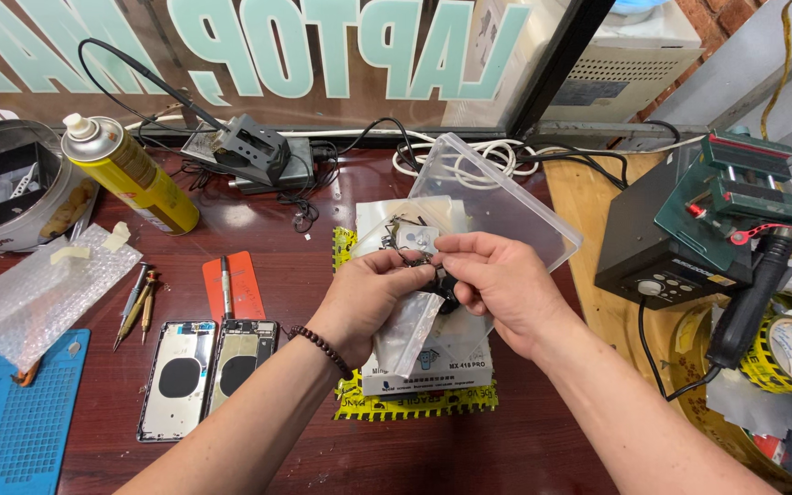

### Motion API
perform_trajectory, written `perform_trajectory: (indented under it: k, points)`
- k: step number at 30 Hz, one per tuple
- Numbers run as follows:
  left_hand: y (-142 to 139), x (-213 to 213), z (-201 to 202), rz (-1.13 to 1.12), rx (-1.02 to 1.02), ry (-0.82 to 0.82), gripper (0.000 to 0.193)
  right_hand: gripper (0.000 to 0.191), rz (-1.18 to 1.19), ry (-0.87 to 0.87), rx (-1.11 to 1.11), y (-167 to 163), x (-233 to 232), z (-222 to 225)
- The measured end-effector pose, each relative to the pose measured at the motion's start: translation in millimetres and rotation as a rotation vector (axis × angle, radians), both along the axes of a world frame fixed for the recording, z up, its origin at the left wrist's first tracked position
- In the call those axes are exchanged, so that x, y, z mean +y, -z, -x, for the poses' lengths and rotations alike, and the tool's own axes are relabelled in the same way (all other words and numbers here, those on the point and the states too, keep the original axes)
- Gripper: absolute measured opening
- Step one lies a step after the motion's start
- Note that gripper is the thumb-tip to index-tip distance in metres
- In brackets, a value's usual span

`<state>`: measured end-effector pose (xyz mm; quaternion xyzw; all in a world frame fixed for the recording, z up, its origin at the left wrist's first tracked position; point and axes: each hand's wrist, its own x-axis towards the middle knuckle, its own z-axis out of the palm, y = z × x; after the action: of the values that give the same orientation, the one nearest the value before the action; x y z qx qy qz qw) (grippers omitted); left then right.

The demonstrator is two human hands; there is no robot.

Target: The person unwraps bubble-wrapped smartphone back covers and compares them to existing parts on the workbench. They then move to a rack of disassembled phones, select a unit, and inspect its internal components. Finally, they open a small parts box and examine loose screws and connectors.

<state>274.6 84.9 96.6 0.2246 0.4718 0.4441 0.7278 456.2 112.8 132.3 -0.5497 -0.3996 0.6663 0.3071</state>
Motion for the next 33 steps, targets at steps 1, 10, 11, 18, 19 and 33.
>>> perform_trajectory:
  k: [1, 10, 11, 18, 19, 33]
  points:
    - [1.0, 1.0, 0.5, 0.004, -0.018, 0.004, 0.017, 0.028, -0.007, 0.002, 0.005, -0.3, 1.3, 0.3]
    - [-1.2, 2.4, 20.2, -0.051, 0.284, -0.025, 0.02, 0.027, -0.119, 0.007, -0.279, -5.5, 2.8, -9.5]
    - [-2.1, 1.7, 22.1, -0.048, 0.344, -0.01, 0.021, 0.027, -0.139, 0.009, -0.378, -6.0, 0.0, -10.6]
    - [-12.5, 2.6, 25.7, -0.208, 0.861, 0.144, 0.034, 0.029, -0.322, -0.254, -0.881, -13.3, -19.3, -17.0]
    - [-14.0, 2.4, 24.2, -0.263, 0.936, 0.167, 0.036, 0.03, -0.284, -0.28, -0.913, -14.0, -23.4, -16.7]
    - [-18.0, 2.7, 23.9, -0.23, 0.93, 0.126, 0.041, 0.032, -0.314, -0.235, -1.019, -23.1, -45.6, -24.8]
